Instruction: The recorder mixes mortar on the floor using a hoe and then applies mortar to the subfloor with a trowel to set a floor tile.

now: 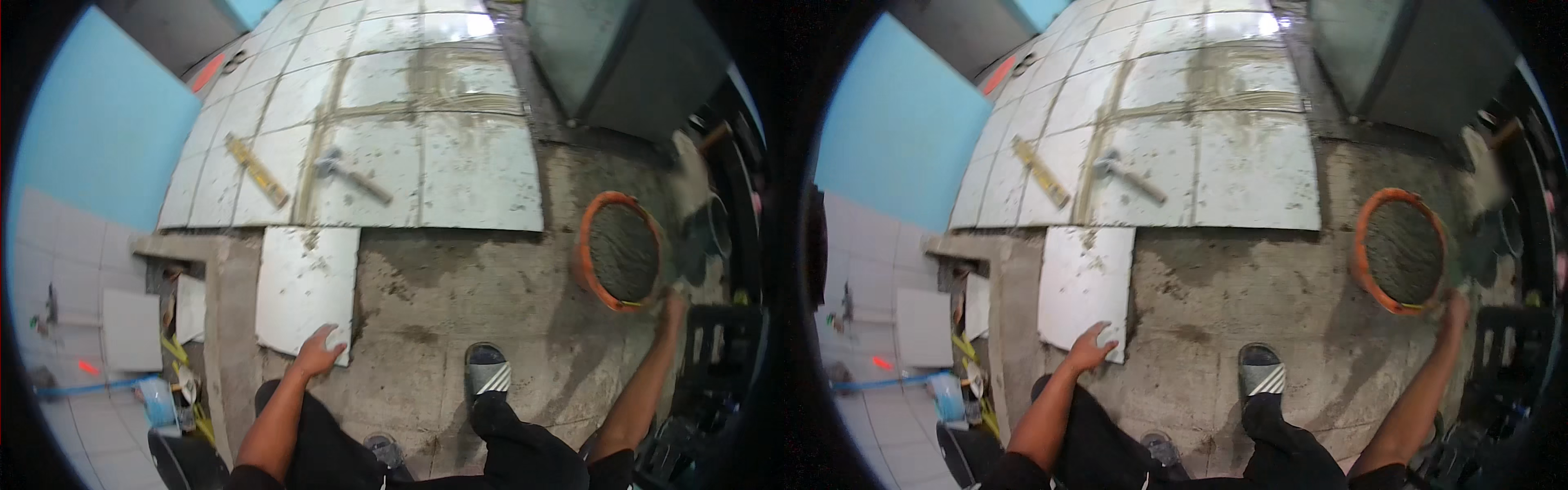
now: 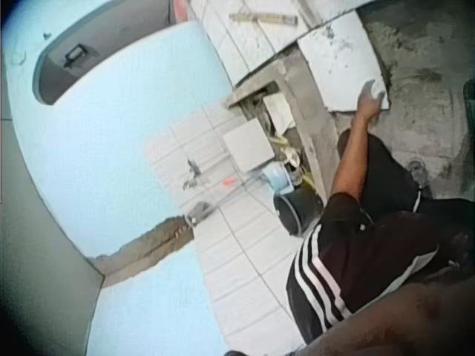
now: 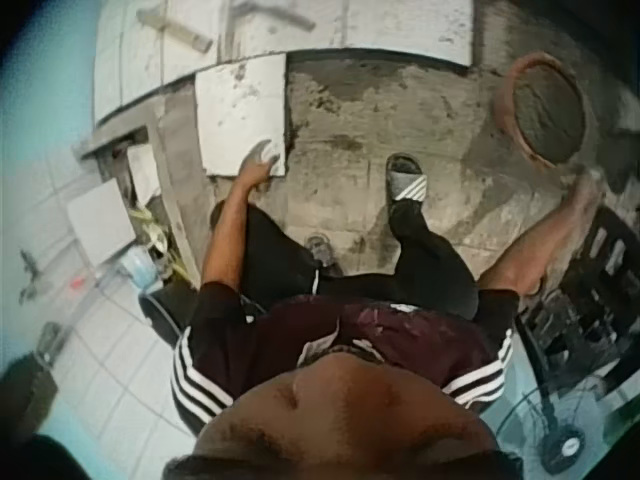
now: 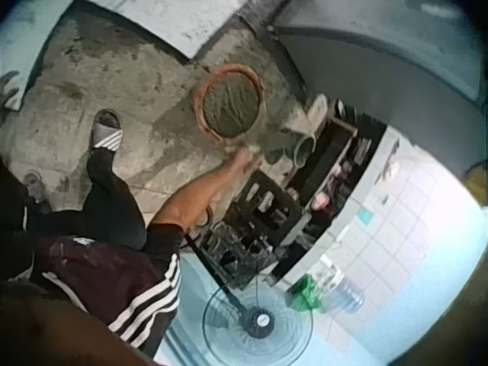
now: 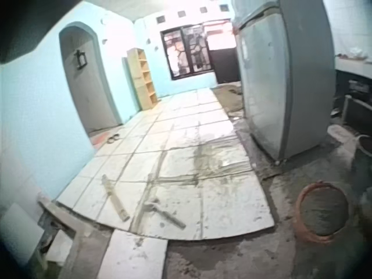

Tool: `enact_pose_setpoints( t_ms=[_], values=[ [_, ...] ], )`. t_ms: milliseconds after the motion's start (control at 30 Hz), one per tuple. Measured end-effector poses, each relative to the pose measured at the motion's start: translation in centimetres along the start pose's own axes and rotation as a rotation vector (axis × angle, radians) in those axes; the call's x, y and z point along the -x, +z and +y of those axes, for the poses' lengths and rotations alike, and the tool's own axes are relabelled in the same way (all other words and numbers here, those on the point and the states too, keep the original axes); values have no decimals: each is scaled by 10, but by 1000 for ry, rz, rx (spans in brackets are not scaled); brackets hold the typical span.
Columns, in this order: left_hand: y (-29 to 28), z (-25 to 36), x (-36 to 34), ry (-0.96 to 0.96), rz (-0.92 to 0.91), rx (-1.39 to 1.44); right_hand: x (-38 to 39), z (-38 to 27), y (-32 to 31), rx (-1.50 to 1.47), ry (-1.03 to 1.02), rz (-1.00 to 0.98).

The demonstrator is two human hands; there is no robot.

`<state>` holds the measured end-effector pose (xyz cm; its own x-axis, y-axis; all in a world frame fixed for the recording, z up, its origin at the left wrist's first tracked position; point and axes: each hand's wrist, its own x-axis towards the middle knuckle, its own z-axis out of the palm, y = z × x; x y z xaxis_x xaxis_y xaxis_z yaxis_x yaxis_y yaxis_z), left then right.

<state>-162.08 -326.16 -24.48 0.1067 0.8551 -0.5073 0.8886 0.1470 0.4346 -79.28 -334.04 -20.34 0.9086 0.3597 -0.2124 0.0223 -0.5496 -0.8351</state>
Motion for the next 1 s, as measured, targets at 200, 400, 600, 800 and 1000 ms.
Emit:
enact_pose_setpoints(
  t_ms=[200, 400, 600, 800, 1000],
  values=[
    [41, -19, -20, -47, -28, -65, 104, -36, -21, 222, -206, -17],
    [55, -23, -29, -214, -141, -106, 173, -98, -28, 577, -283, -51],
    [52, -19, -34, -214, -182, -124, 151, -97, 0, 789, -315, -99],
    [44, -8, -30, -239, -223, -118, 124, -99, 44, 365, -192, -231],
    [44, 0, -33, -324, -205, -82, 138, -90, 43, 205, -112, -341]
  ],
)
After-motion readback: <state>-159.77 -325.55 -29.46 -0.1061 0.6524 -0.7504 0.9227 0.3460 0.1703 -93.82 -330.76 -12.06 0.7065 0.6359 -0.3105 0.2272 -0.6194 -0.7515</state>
